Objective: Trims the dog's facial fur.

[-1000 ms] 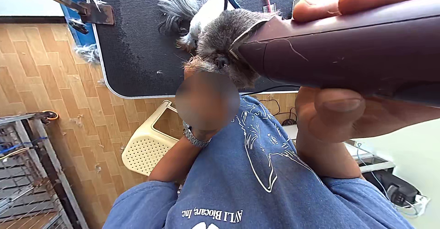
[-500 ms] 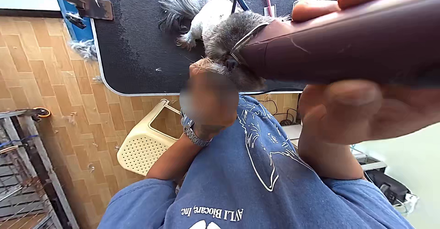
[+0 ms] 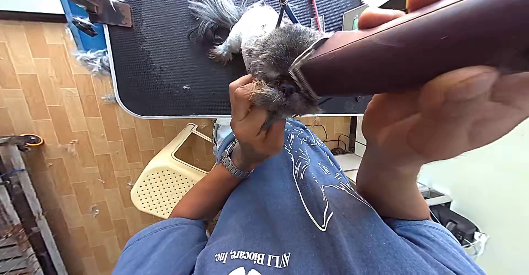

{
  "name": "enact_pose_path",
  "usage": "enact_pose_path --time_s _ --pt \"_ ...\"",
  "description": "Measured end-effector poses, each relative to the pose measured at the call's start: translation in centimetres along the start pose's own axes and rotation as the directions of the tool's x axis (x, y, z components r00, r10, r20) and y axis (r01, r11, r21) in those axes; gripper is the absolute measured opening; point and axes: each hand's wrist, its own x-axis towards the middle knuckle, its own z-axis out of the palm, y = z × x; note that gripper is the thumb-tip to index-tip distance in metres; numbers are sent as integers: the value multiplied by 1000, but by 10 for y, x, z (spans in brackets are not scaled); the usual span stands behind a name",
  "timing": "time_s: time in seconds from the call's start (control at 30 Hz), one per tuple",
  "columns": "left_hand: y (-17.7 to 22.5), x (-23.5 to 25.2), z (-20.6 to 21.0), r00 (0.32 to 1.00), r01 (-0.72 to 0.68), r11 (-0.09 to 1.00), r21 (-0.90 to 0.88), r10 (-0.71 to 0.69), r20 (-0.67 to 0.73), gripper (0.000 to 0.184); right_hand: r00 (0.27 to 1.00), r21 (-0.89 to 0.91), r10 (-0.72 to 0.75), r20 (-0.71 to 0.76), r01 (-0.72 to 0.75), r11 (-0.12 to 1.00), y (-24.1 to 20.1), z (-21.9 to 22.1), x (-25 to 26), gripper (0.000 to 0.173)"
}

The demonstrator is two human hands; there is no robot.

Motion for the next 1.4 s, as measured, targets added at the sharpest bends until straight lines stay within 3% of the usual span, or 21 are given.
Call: enact_pose_path --time_s 0.23,0.43,0.57,0.8,1.13,1.23,1.4 --pt "0 -2 -2 1000 17 1000 11 -17 -8 20 996 -28 -94 11 94 995 4 -6 -6 49" --pt "1 -3 -3 1000 19 1000 11 -19 10 18 1000 33 -16 -18 17 999 5 4 -6 63" --pt "1 -4 -2 1000 16 1000 16 -16 4 18 998 33 30 -58 -28 999 1 -4 -2 63" --pt "0 -5 0 1000 5 1000 10 -5 9 20 996 -36 -86 -4 86 996 4 0 -7 58" --pt "0 -7 3 1000 4 1000 -10 -4 -2 22 982 -1 115 -151 -117 993 -2 2 2 71" --pt "0 -6 2 1000 2 1000 -11 -2 3 20 991 -1 45 -129 -46 999 -4 -6 0 71" --pt "-3 -5 3 1000 -12 999 -46 12 15 20 996 -61 -64 -55 61 996 -1 -2 -12 54"
